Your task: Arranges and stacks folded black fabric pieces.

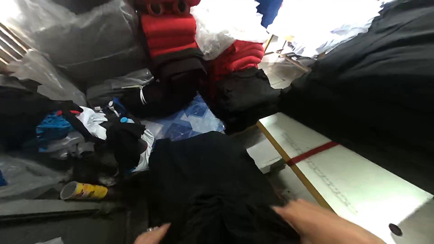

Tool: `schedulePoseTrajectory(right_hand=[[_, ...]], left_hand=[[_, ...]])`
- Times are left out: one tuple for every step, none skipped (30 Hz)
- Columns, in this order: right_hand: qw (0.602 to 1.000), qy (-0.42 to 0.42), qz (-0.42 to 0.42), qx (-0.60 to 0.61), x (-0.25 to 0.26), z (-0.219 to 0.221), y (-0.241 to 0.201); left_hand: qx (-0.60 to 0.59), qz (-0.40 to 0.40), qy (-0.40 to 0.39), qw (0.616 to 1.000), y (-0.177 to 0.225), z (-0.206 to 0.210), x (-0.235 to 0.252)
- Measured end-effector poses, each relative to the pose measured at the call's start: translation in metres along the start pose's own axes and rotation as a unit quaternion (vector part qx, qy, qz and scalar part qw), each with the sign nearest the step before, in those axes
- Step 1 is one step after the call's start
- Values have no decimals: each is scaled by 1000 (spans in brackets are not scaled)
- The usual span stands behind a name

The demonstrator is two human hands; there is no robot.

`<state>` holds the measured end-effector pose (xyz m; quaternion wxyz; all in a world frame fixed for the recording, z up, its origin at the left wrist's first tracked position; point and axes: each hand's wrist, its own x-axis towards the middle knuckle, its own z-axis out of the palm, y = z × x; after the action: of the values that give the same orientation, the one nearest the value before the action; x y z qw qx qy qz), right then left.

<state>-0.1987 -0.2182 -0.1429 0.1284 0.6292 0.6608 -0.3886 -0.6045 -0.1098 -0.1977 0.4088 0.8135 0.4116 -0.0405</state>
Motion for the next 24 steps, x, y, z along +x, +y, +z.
schedulePoseTrajectory(right_hand=[[1000, -10, 13, -3, 6, -21, -4], [1000, -6, 16, -7, 16, -48, -6], [1000, 13, 9, -6, 29, -78, -6], [999, 50, 0, 4, 48, -107, 0], [994, 102, 1, 26, 71, -131, 9], [984, 174, 19, 39, 98, -145, 23], [965, 253, 54, 41, 126, -148, 35], [947, 302, 100, 39, 149, -145, 40], [940, 309, 137, 43, 164, -139, 39], [942, 292, 150, 64, 175, -128, 37], [948, 272, 144, 86, 188, -105, 42], [953, 248, 138, 103, 205, -72, 52], [957, 223, 136, 129, 222, -34, 64], [956, 208, 137, 153, 236, 7, 76], [954, 217, 134, 159, 245, 41, 84], [946, 261, 129, 146, 248, 68, 88], [938, 300, 122, 125, 247, 83, 92], [930, 329, 120, 110, 241, 88, 97], [922, 348, 127, 114, 234, 86, 105], [909, 358, 153, 149, 224, 84, 115], [883, 367, 192, 220, 217, 80, 127], [839, 364, 233, 329, 215, 75, 139], [779, 353, 260, 449, 218, 72, 149], [715, 336, 261, 555, 223, 72, 156]], left_hand=[[1, 8, 12, 1000, -2, -11, 8], [9, 29, 39, 999, -4, -27, 20], [19, 55, 76, 995, -7, -47, 39], [22, 57, 98, 993, -7, -70, 62], [16, 47, 116, 992, -6, -94, 87], [1, 35, 156, 987, -11, -112, 115], [-25, 20, 227, 973, -20, -123, 139], [-44, 2, 312, 949, -27, -129, 157], [-39, -14, 385, 922, -26, -134, 166], [-22, -9, 439, 898, -21, -134, 168], [-2, 8, 464, 886, -15, -125, 168], [16, 20, 453, 891, -12, -106, 168], [41, 21, 416, 908, -15, -79, 172], [84, 0, 361, 929, -25, -45, 180], [148, -36, 313, 938, -44, -9, 191], [209, -58, 297, 930, -68, 25, 199], [238, -74, 305, 919, -88, 49, 202], [239, -87, 320, 913, -100, 61, 201], [218, -96, 337, 911, -105, 62, 197], [172, -105, 353, 914, -106, 58, 190], [105, -121, 374, 914, -106, 48, 184], [36, -159, 391, 906, -106, 34, 182], [-20, -212, 385, 898, -106, 21, 183], [-62, -262, 355, 895, -107, 11, 187]])
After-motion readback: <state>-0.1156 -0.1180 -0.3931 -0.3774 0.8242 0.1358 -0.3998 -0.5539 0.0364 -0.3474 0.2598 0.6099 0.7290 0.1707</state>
